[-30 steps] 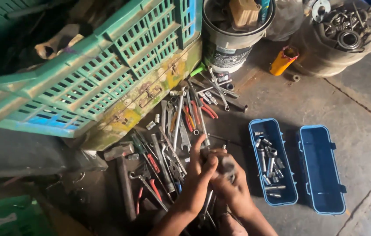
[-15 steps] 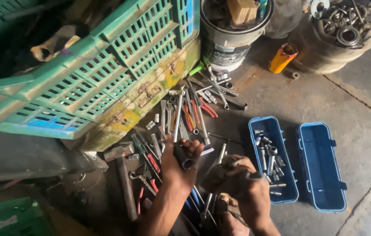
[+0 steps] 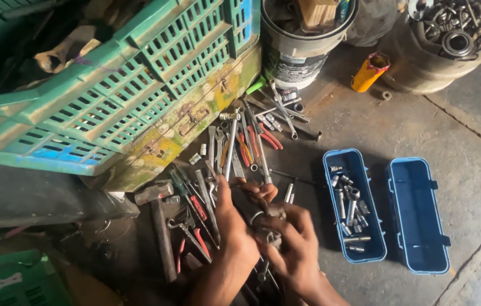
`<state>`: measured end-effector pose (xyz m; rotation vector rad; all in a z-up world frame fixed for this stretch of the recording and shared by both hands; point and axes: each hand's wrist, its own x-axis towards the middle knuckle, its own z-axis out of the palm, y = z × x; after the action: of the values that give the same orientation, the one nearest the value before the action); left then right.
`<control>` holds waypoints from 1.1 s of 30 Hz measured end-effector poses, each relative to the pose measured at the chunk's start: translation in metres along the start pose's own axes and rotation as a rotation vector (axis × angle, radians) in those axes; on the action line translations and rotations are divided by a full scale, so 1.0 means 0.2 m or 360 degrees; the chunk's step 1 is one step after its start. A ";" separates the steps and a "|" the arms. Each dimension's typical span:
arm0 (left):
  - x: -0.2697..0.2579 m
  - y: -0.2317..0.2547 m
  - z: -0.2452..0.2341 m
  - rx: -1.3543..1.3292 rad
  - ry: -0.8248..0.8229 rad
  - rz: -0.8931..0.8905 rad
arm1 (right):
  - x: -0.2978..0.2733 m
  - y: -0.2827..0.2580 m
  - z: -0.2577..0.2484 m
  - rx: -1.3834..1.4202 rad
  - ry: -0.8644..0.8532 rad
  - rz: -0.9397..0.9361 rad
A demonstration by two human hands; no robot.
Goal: Organizing various mechanical tools and inspecting a small engine part in a workshop environment.
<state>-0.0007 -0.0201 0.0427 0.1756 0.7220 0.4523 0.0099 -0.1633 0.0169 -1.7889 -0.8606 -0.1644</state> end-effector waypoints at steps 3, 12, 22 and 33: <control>-0.07 0.02 0.07 0.0246 0.0209 -0.0068 | 0.03 -0.02 -0.02 0.0255 -0.0275 0.0172; -0.08 -0.01 0.07 0.0846 -0.0120 0.0418 | 0.11 -0.08 -0.10 -0.0208 -0.0822 0.0498; 0.12 0.10 -0.08 0.0087 -0.0002 -0.0052 | 0.11 -0.05 -0.28 0.0744 -0.0683 0.0519; 0.10 0.07 -0.08 0.0210 -0.0243 0.0149 | 0.08 -0.03 -0.15 0.0391 -0.0329 0.0291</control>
<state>-0.0029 0.0024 0.0237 0.3655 0.5952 0.4754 0.0268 -0.1807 0.0404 -1.6594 -0.8182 0.2398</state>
